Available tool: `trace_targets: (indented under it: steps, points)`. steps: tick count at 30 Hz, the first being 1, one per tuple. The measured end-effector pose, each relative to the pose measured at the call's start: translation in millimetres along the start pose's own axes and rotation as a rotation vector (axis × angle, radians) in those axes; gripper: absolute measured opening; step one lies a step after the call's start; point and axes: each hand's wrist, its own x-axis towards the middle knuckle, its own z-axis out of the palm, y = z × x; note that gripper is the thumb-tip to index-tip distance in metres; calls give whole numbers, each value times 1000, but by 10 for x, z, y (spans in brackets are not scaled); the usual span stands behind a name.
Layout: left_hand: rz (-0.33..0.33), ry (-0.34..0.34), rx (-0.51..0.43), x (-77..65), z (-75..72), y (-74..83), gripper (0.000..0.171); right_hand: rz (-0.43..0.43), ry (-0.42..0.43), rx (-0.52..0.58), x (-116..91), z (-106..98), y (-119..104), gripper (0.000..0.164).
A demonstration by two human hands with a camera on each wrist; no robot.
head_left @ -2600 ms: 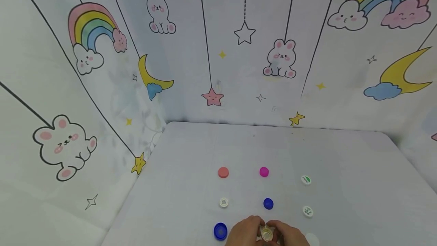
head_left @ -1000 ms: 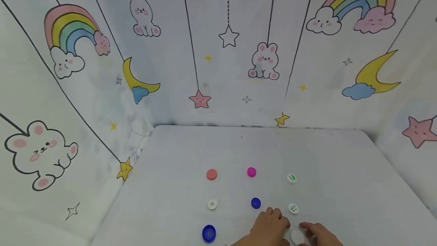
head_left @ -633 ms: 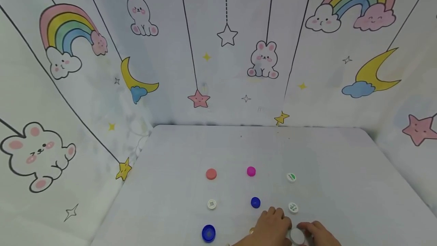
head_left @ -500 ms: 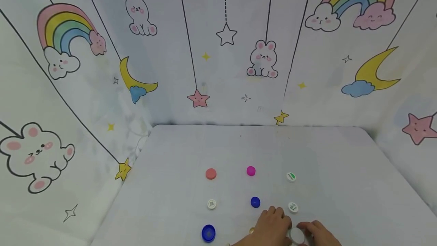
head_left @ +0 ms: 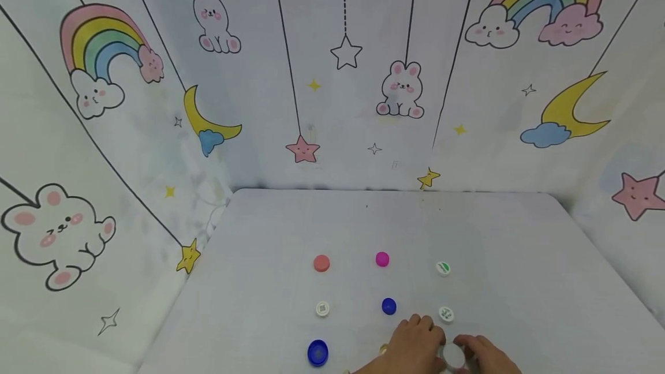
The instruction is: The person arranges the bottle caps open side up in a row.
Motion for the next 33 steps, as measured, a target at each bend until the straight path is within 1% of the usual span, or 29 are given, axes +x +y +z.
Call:
trace_targets:
  steps: [3,10,13,16,19,22,25,28,32,33]
  points:
    - [1,12,-21,-10,-4,4,28,0,13,2,-41,-47,-35,47]
    - [-20,56,-59,-5,-37,42,29,21,81,-44,-78,-144,-95,53]
    - [-1,81,-69,-25,-59,51,29,29,94,-56,-78,-158,-103,53]
    - [38,117,-56,-57,-79,61,29,12,94,-71,-81,-155,-90,51]
    - [61,140,-57,-82,-95,68,29,0,99,-76,-83,-150,-85,51]
    - [62,145,-78,-94,-106,78,30,-6,110,-70,-84,-145,-87,52]
    - [42,145,-95,-92,-114,90,28,-11,126,-58,-88,-136,-86,53]
    - [-9,134,-108,-81,-120,105,27,-25,142,-40,-107,-124,-78,51]
    - [-125,109,-177,-65,-118,131,25,-90,186,-32,-152,-107,-86,40]
    - [-150,104,-207,-63,-119,135,24,-103,200,-34,-164,-104,-97,38]
